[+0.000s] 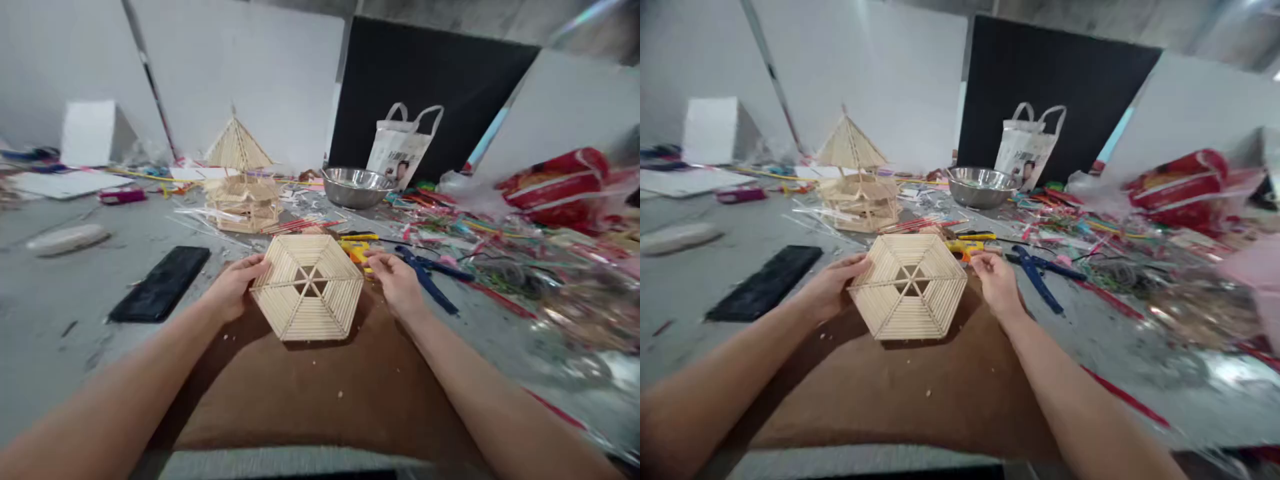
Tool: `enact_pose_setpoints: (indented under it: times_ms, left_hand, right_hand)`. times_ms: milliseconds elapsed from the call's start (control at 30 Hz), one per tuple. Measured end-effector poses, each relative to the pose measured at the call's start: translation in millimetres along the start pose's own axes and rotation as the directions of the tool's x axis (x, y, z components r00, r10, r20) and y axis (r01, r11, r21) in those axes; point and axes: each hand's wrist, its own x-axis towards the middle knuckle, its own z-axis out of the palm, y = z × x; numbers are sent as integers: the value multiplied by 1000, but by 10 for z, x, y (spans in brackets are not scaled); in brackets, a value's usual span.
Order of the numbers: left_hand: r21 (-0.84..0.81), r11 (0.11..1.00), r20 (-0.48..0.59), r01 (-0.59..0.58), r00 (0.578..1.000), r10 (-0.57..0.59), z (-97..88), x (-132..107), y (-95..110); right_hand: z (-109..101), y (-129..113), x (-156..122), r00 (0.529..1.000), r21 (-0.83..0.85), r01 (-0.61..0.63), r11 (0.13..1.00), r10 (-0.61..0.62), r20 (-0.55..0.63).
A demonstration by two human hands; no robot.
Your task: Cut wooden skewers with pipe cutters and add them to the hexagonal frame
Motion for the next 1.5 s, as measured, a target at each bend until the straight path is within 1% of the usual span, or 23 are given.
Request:
enact_pose_setpoints:
  times_ms: [67,133,167,233,267,333,400,433,533,633,767,900,967,1033,1200,1333,1500]
  left_hand:
    - [-8,1000,-8,-3,1000,3,6,4,5]
    - [-14,1000,-11,-2,1000,2,14,3,11]
    - [-16,1000,-8,0,1000,0,19,1,15]
    - [-20,1000,-3,5,1000,-6,29,-6,26]
    - [-20,1000,-2,13,1000,-13,34,-10,33]
    - [-19,999,-5,31,1000,-31,41,-17,48]
    - [-7,998,-6,61,998,-61,43,-22,63]
    - [6,997,-6,80,997,-80,41,-24,68]
    - [67,985,0,160,987,-160,28,-26,75]
    - [126,966,-1,226,974,-228,13,-24,73]
    - [131,958,-36,254,967,-252,5,-5,69]
    - [86,963,-105,254,964,-245,-2,23,71]
    - [76,964,-119,253,963,-244,-10,31,72]
    - [82,966,-119,247,964,-236,-17,36,72]
    - [63,978,-134,198,973,-188,-21,39,74]
    - [30,982,-138,185,974,-179,-15,39,75]
    - [32,986,-145,164,977,-157,-23,38,67]
  right_hand:
    - [-16,-7,8,998,98,-57,994,59,-17]
    - [-23,-10,6,990,157,-140,978,138,27]
    - [-22,-11,0,979,175,-202,964,191,78]
    - [-6,-10,-25,934,147,-324,934,292,206]
    - [7,-11,-44,905,122,-366,923,322,277]
    - [40,-21,-91,847,93,-404,910,334,413]
    - [71,-43,-140,791,84,-416,906,314,525]
    - [83,-57,-161,767,74,-420,904,310,562]
    - [94,-93,-199,695,-2,-429,903,331,638]
    - [74,-99,-198,649,-124,-413,902,387,655]
    - [42,-85,-182,581,-333,-359,872,488,652]
    - [30,-76,-181,528,-413,-266,871,490,694]
    - [25,-72,-181,503,-440,-240,865,498,706]
    - [20,-68,-179,488,-457,-228,860,507,710]
    - [15,-68,-169,470,-482,-192,855,511,719]
    - [15,-73,-169,470,-494,-189,849,520,713]
    - [19,-69,-174,481,-480,-208,852,517,709]
